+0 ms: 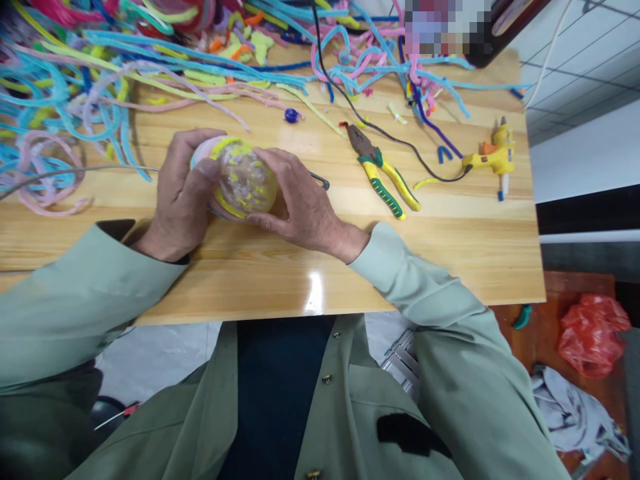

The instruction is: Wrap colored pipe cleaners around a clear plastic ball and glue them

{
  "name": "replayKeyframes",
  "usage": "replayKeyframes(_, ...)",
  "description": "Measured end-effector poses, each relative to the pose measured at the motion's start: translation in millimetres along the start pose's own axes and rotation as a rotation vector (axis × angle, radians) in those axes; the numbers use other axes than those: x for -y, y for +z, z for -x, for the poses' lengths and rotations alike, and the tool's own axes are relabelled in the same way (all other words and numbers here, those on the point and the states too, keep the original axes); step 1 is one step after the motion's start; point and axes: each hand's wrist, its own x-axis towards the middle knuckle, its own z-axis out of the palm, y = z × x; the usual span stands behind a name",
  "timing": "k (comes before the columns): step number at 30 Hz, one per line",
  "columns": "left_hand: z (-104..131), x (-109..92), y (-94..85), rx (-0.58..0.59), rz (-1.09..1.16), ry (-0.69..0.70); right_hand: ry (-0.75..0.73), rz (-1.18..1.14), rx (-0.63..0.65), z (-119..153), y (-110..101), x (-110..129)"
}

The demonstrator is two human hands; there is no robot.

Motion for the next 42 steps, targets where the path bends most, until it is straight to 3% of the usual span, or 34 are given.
replayKeyframes(8,0,1,0.0,-0.006,-0.017,0.001,-0.105,0.003,-0.053,1,2,-3)
replayKeyframes(16,0,0,0.0,-0.009,0.003,-0.012,-0.075,0.001,-0.041,1,2,-1)
replayKeyframes(25,0,2,-0.2,0.001,0.009,-0.01,0.124,0.022,0.074,-2,-3,5)
replayKeyframes(35,0,2,0.2,-0.009,0.034,-0.016,0.007,0.001,0.017,-1,-2,1)
replayKeyframes(42,1,2,-1.2,0.003,-0.015,0.05,0.13,0.04,0.06,1,-6,7)
